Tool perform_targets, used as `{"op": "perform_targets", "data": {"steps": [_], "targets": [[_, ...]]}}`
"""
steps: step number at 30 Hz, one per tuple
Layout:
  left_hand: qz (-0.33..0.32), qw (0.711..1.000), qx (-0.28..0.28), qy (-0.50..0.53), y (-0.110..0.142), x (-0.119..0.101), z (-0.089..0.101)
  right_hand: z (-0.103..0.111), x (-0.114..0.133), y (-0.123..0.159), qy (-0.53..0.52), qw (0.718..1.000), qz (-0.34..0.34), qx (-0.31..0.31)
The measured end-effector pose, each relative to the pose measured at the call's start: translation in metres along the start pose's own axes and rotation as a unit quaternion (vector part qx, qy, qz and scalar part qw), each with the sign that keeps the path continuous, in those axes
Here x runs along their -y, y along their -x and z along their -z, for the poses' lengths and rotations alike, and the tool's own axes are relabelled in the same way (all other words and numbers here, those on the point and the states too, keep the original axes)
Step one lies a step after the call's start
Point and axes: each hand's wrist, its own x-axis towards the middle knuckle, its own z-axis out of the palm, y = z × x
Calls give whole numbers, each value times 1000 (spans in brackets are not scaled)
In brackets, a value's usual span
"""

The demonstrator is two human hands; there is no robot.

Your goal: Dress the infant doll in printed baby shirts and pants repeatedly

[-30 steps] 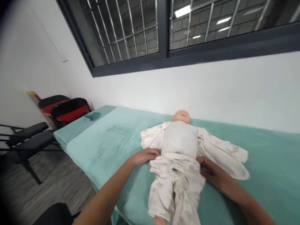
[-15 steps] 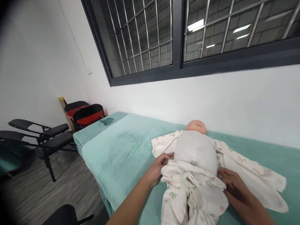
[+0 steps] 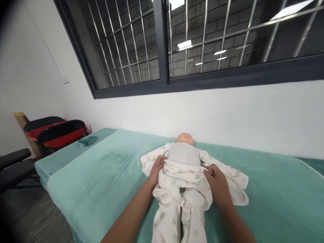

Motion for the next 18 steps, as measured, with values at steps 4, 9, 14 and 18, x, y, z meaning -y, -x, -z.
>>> {"op": "perform_targets", "data": {"steps": [4, 9, 14, 18], "targets": [[29, 999, 28, 4, -3, 4, -3, -6, -7, -10, -125, 988, -56, 67], [51, 994, 96, -1, 2, -2, -4, -3, 1, -3, -110, 986, -71, 99], [119, 987, 108, 9, 0, -2, 3, 1, 17, -2, -80, 986, -87, 118], [118, 987, 108, 23, -1, -1, 5, -3, 16, -3, -144, 977, -88, 130]]}}
